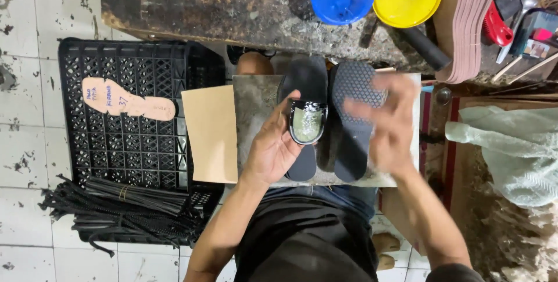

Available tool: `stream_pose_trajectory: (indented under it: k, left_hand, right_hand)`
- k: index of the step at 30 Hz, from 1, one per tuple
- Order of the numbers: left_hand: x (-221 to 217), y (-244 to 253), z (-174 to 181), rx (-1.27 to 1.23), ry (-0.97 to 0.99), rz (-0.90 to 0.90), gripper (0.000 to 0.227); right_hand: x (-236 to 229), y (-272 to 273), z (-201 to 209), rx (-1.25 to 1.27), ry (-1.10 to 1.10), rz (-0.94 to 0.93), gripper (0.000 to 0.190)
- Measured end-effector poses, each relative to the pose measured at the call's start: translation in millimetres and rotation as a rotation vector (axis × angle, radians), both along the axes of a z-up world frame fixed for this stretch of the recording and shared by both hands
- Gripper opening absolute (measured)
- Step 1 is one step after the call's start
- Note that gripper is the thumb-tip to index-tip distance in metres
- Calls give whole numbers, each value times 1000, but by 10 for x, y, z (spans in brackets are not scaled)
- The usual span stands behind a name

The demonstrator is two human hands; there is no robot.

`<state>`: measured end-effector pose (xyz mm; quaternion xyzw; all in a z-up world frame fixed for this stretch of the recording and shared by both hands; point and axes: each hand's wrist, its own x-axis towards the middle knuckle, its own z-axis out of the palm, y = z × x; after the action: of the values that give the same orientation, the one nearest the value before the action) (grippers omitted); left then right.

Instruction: Applying glue to shoe heels and then carefully attaching them to the corresponding shoe soles.

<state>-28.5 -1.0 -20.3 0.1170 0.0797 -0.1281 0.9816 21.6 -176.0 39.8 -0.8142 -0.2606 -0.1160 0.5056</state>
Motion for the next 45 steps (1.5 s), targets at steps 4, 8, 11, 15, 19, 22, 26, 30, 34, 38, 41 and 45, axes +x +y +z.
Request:
stream_pose_trajectory:
  k: [4, 8, 11, 15, 19, 22, 26, 30, 34, 38, 41, 45]
  left_hand:
    - [-114, -55, -64, 54, -39, -12, 45]
    - [-206, -76, -10, 140, -63, 9, 45]
    - [-234, -77, 52, 145, -67, 26, 45]
    - [-233, -104, 98, 124, -70, 29, 43]
    - [-235, -144, 243, 228, -43, -37, 41]
    - [-156, -94, 449, 119, -20, -49, 41]
    - [-220, -81, 461, 134, 35, -97, 40]
    - [-230, -49, 259, 115, 41, -97, 43]
    - [-254, -60, 195, 123, 31, -91, 44]
    - [-221, -50, 148, 108, 19, -91, 44]
    - [-247, -56, 256, 125, 5, -77, 42]
    - [-248, 42, 317, 102, -72, -192, 40]
  right_hand:
    - [-409, -10, -161, -154, -79, -37, 65]
    - [-494, -55, -161, -229, -255, -28, 60]
    - [-539, -17, -143, -322, -316, -108, 64]
    - [-612, 141, 62, -343, -411, -59, 60]
    - [-517, 148, 225, -432, -385, -100, 61]
    - [-505, 150, 265, -371, -350, 39, 59]
    - [-550, 95, 250, -465, -375, -16, 56]
    - [-454, -45, 202, -479, -531, -75, 53]
    - [-483, -10, 253, -579, -601, -149, 56]
    - [-492, -5, 306, -567, -570, -170, 55]
    - [-577, 29, 303, -587, -527, -161, 58]
    - [-479, 66, 374, -628, -465, -243, 65]
